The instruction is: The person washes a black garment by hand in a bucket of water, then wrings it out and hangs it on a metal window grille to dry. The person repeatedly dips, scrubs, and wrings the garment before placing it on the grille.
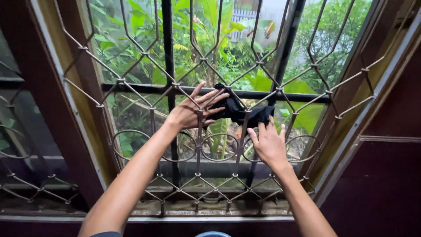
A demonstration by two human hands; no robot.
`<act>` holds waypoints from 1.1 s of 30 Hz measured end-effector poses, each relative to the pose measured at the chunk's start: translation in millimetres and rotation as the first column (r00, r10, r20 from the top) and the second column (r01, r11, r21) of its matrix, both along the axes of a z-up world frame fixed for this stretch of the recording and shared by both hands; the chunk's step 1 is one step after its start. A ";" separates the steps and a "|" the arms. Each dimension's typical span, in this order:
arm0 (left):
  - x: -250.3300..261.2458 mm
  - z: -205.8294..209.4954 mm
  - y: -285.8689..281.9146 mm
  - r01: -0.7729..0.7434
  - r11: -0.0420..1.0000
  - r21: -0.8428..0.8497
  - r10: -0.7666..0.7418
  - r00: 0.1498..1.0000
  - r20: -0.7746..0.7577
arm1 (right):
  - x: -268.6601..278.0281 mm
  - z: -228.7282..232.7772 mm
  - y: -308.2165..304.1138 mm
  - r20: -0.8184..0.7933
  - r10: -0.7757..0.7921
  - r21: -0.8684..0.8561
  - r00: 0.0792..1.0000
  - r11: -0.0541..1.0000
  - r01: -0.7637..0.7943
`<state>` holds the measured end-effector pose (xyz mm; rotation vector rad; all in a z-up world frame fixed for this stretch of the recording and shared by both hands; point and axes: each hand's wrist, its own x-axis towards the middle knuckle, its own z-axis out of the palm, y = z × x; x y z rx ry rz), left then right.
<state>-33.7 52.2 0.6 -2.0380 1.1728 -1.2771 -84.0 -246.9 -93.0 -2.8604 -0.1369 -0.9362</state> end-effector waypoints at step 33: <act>26.2 86.2 -36.9 0.185 0.662 -0.726 0.108 0.935 0.337 | 90.6 176.2 37.2 0.875 0.048 -0.042 0.482 0.999 -0.024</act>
